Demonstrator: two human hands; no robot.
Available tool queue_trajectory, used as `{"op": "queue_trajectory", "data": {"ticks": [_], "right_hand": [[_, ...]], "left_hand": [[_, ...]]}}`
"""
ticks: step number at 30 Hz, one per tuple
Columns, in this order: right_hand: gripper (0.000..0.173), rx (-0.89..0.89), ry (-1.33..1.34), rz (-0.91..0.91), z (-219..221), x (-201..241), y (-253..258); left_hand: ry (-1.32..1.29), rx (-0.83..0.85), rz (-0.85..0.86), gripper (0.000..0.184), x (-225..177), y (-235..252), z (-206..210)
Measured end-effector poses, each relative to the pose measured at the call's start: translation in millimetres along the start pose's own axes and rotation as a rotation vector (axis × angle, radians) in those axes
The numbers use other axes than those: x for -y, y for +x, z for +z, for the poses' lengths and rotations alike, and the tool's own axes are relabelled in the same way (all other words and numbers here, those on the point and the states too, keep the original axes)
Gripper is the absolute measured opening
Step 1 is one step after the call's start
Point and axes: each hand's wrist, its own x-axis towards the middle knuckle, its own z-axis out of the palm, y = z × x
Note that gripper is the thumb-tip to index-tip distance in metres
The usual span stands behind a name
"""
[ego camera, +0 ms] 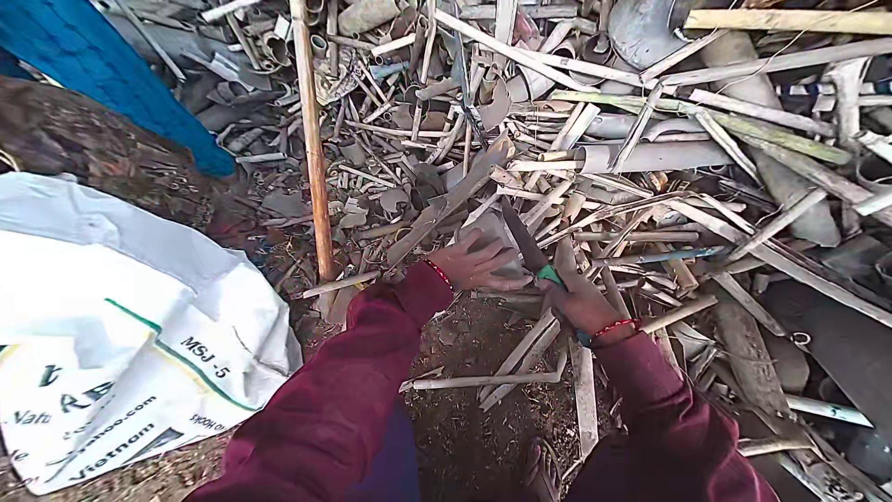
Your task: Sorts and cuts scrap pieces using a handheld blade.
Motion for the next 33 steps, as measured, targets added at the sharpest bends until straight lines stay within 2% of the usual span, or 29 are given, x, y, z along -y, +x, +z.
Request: {"op": "queue_trajectory", "data": {"ticks": [1,3,5,8,9,10,13,15,17,19,22,24,27,30,32,33], "right_hand": [[0.035,-0.078,0.029,-0.006,0,-4,1],[0.031,-0.382,0.202,-0.094,1,-13,-1],[0.029,-0.557,0.349,-0.151,-2,-13,1],[0.029,-0.425,0.492,-0.075,-5,-1,-10],[0.034,-0.365,0.606,-0.053,-3,3,-16],[0.031,-0.328,0.714,-0.046,2,8,-23],[0.025,-0.24,0.861,-0.106,38,21,-45],[0.027,0.003,0.817,-0.078,61,29,-65],[0.03,0.263,0.674,-0.013,76,35,-75],[0.033,0.353,0.534,0.054,85,39,-67],[0.039,0.229,0.44,0.091,86,40,-35],[0.04,0.161,0.272,0.003,85,43,-23],[0.053,0.249,-0.148,-0.182,79,58,-29],[0.049,0.276,-0.501,-0.188,65,58,-39],[0.045,0.079,-0.582,-0.236,63,43,-50],[0.043,-0.03,-0.567,-0.34,65,34,-51]], "left_hand": [[0.025,-0.063,-0.028,0.058,2,1,9],[0.041,-0.215,-0.184,0.069,4,7,31],[-0.149,-0.184,-0.495,0.071,8,18,35],[-0.637,0.052,-1.146,0.067,29,29,25],[-0.736,0.092,-1.315,0.069,38,24,26],[-0.815,0.089,-1.45,0.065,43,15,30],[-0.957,0.033,-1.718,0.048,46,-23,38],[-0.978,-0.008,-1.794,0.054,47,-39,30],[-1.009,-0.032,-1.833,0.066,48,-45,15],[-1.079,-0.059,-1.834,0.074,47,-45,5],[-1.204,-0.065,-1.746,0.07,39,-38,-3],[-1.26,-0.033,-1.661,0.064,36,-34,-2],[-1.268,0.002,-1.594,0.057,36,-38,5],[-1.236,0.065,-1.415,0.053,38,-51,9],[-1.186,-0.064,-1.267,0.045,23,-54,-4],[-1.084,-0.131,-1.222,0.04,19,-58,-13]]}}
